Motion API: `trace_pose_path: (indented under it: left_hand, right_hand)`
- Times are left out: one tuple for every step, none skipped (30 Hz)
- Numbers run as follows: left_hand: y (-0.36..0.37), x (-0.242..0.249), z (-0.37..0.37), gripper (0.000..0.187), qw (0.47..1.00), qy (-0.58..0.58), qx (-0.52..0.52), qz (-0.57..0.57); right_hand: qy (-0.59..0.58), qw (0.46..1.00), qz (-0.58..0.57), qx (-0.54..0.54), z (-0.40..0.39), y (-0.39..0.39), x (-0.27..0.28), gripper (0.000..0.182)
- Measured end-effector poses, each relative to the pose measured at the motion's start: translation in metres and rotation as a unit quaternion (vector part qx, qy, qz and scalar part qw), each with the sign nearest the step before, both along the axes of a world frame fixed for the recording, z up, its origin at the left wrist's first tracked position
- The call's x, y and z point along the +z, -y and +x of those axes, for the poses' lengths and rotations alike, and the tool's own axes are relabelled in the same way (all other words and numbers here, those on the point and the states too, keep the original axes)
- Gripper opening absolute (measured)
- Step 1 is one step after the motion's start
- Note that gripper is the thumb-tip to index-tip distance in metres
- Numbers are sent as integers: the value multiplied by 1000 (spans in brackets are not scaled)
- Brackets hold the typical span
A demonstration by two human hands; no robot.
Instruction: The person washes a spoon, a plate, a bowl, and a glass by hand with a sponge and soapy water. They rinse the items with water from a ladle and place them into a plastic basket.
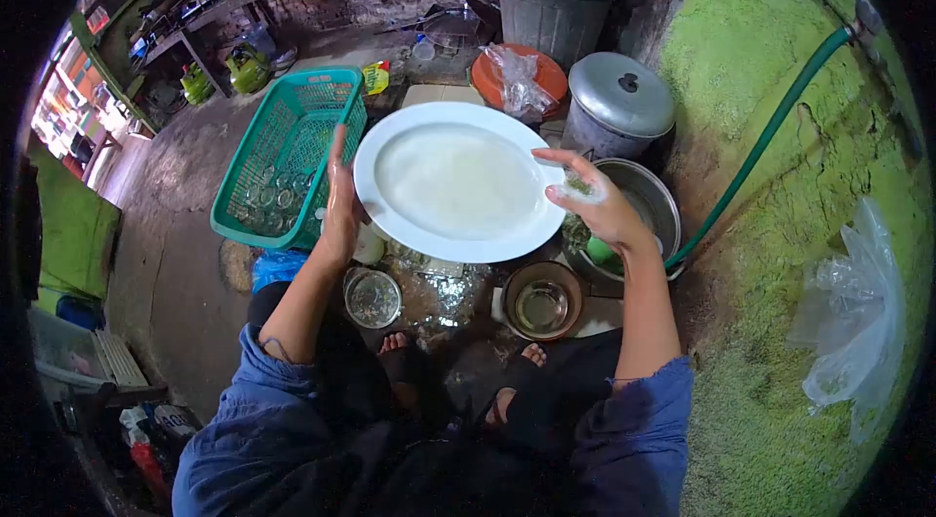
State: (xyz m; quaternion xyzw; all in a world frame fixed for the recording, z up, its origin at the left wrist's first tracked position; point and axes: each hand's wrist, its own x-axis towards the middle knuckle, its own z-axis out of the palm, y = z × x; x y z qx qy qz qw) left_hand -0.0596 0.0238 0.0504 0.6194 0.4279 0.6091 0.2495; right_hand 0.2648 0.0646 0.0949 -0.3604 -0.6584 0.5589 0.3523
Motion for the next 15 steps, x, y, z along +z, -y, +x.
trace_pose_path:
  left_hand:
    - [-1, -2, -1, 71, 962, 213, -95, -138]
    - [-1, 0, -12, 62, 882, 309, -193, -298]
    - [-1, 1, -13, 62, 882, 311, -188, -300]
    - [-2, 2, -9, 56, 861, 302, -166, -374]
    - [-2, 6, -5, 50, 834, 292, -143, -446]
    - [-1, 13, -2, 48, 837, 259, -141, -461]
    - [-3, 9, -3, 48, 836, 261, -140, -462]
    - [-5, 3, -5, 50, 827, 283, -153, -462]
    - [-6, -2, -5, 52, 816, 306, -166, -462]
    - [-4, 0, -2, 55, 825, 302, -151, -453]
    - [-5, -3, -1, 55, 824, 305, -148, -455]
    - [-8, -7, -1, 56, 835, 277, -105, -464]
    - [-12, -11, -2, 58, 845, 247, -61, -471]
    - [-20, -29, -2, 50, 863, 241, -55, -441]
    - [-14, -17, 3, 52, 875, 216, -35, -433]
  right_hand:
    - [1, 1000, -4, 3, -1, -2, -3, 48]
    - [43, 999, 15, 17, -2, -5, -8, 47]
    - [84, 995, 36, 31, -4, -9, -13, 46]
    - [66, 995, 68, 20, -7, -14, -24, 48]
    - [65, 996, 65, 23, -8, -16, -29, 48]
    - [79, 996, 45, -17, -10, -19, -32, 48]
    - [94, 994, 25, -58, -13, -22, -36, 49]
    - [77, 989, 30, -126, -20, -25, -45, 45]
    - [80, 989, 26, -125, -22, -35, -65, 45]
    - [41, 970, 5, -238, -21, -49, -92, 39]
    - [2, 938, -15, -347, -25, -58, -114, 34]
    - [-42, 927, -51, -370, -33, -59, -129, 24]
    - [-42, 928, -53, -367, -41, -56, -145, 24]
    - [-126, 920, -180, -326, -50, -50, -162, 25]
    - [-206, 888, -302, -277, -59, -44, -183, 26]
